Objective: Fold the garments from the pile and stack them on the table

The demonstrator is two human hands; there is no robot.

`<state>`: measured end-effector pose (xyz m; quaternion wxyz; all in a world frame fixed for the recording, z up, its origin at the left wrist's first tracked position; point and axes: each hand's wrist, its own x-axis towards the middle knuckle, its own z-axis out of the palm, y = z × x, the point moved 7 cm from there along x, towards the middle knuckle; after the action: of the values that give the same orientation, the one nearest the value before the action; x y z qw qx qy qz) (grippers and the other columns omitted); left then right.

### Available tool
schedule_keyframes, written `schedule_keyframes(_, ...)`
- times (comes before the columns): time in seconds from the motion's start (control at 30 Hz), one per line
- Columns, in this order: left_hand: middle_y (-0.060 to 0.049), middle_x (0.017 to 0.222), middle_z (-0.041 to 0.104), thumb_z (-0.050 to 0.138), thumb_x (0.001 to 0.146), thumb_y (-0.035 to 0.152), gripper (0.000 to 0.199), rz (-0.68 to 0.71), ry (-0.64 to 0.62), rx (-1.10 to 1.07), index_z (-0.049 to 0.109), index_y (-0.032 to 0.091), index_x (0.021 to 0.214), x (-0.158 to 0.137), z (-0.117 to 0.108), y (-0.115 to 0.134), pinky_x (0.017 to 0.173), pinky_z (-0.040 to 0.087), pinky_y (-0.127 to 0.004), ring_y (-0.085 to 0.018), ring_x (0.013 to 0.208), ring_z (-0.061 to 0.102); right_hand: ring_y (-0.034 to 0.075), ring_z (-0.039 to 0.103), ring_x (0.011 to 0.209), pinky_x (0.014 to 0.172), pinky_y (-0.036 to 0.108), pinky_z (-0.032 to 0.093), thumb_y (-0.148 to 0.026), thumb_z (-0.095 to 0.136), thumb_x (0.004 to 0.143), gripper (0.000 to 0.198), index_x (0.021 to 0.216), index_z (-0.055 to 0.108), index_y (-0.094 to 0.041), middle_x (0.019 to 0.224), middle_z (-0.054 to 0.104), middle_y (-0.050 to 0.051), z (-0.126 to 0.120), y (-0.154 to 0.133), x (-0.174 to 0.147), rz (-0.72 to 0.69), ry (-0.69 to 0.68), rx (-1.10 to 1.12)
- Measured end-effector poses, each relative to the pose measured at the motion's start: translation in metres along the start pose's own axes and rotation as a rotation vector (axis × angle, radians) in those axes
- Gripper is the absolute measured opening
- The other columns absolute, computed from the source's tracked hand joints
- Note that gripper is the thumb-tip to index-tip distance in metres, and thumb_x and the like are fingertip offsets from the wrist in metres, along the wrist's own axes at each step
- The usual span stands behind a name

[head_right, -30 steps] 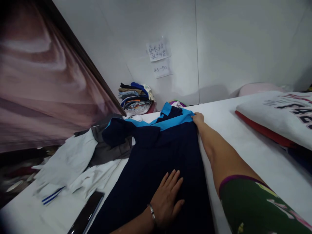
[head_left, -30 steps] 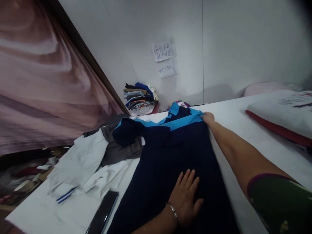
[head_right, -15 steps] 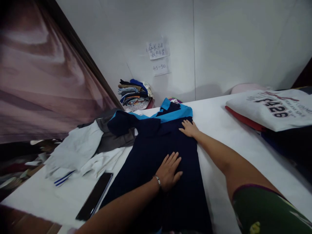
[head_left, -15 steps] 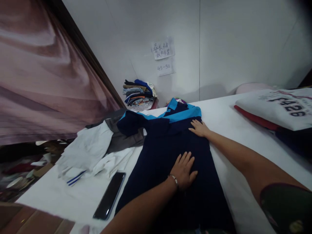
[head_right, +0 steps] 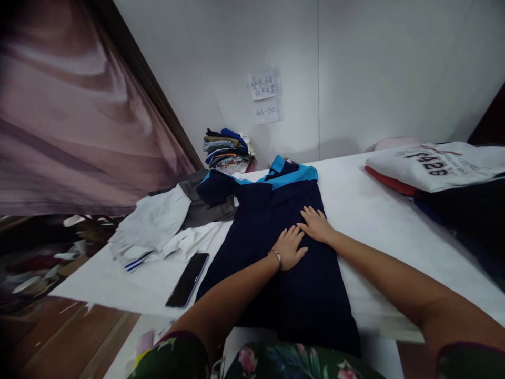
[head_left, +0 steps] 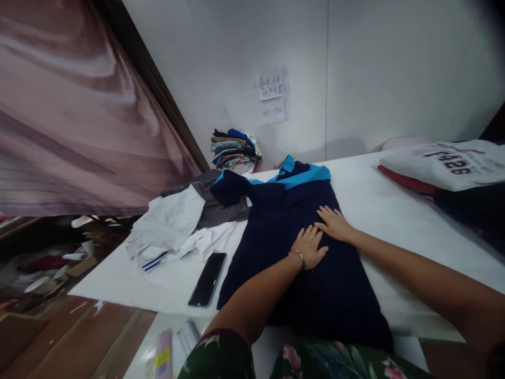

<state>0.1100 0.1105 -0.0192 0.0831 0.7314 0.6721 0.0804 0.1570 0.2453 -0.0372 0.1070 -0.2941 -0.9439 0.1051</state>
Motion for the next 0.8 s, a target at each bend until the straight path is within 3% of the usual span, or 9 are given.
schedule_keyframes(0.2, -0.012, 0.158, 0.022, 0.025, 0.095, 0.051, 0.065, -0.004, -0.043, 0.023, 0.027, 0.014, 0.148, 0.002, 0.003, 0.0, 0.119, 0.013, -0.046, -0.025, 0.146, 0.014, 0.031, 0.027, 0.141, 0.112, 0.052, 0.025, -0.058, 0.029, 0.091, 0.067, 0.141, 0.046, -0.017, 0.151, 0.036, 0.013, 0.004, 0.005, -0.033, 0.014, -0.023, 0.015)
schedule_keyframes(0.3, -0.011, 0.159, 0.019, 0.025, 0.095, 0.051, 0.065, -0.014, -0.063, 0.025, 0.026, 0.014, 0.148, 0.004, 0.004, 0.0, 0.119, 0.012, -0.045, -0.024, 0.146, 0.012, 0.032, 0.026, 0.141, 0.112, 0.054, 0.024, -0.059, 0.03, 0.091, 0.067, 0.142, 0.046, -0.019, 0.151, 0.035, 0.013, 0.0, -0.007, -0.056, 0.014, -0.07, 0.006)
schedule_keyframes(0.57, -0.011, 0.159, 0.016, 0.027, 0.092, 0.059, 0.071, -0.092, -0.033, 0.021, 0.026, 0.016, 0.149, -0.006, -0.005, 0.002, 0.118, 0.01, -0.052, -0.027, 0.147, 0.006, 0.029, 0.019, 0.143, 0.115, 0.055, 0.018, -0.056, 0.037, 0.093, 0.061, 0.146, 0.039, -0.025, 0.154, 0.028, 0.009, -0.012, -0.064, -0.181, -0.119, -0.115, 0.178)
schedule_keyframes(0.7, -0.013, 0.159, 0.018, 0.031, 0.088, 0.067, 0.078, 0.052, -0.067, -0.033, 0.029, 0.017, 0.148, -0.038, -0.006, 0.024, 0.117, 0.011, -0.053, -0.028, 0.147, 0.009, 0.029, 0.02, 0.143, 0.114, 0.057, 0.019, -0.051, 0.046, 0.093, 0.059, 0.147, 0.035, -0.03, 0.154, 0.027, 0.006, -0.018, -0.081, -0.222, -0.177, -0.135, 0.241)
schedule_keyframes(0.8, -0.013, 0.157, 0.022, 0.039, 0.087, 0.065, 0.076, 0.168, -0.126, -0.086, 0.032, 0.018, 0.146, -0.067, -0.004, 0.036, 0.117, 0.014, -0.053, -0.028, 0.146, 0.013, 0.029, 0.026, 0.141, 0.113, 0.059, 0.021, -0.046, 0.049, 0.092, 0.053, 0.143, 0.042, -0.032, 0.152, 0.034, 0.006, -0.026, -0.085, -0.235, -0.209, -0.13, 0.316)
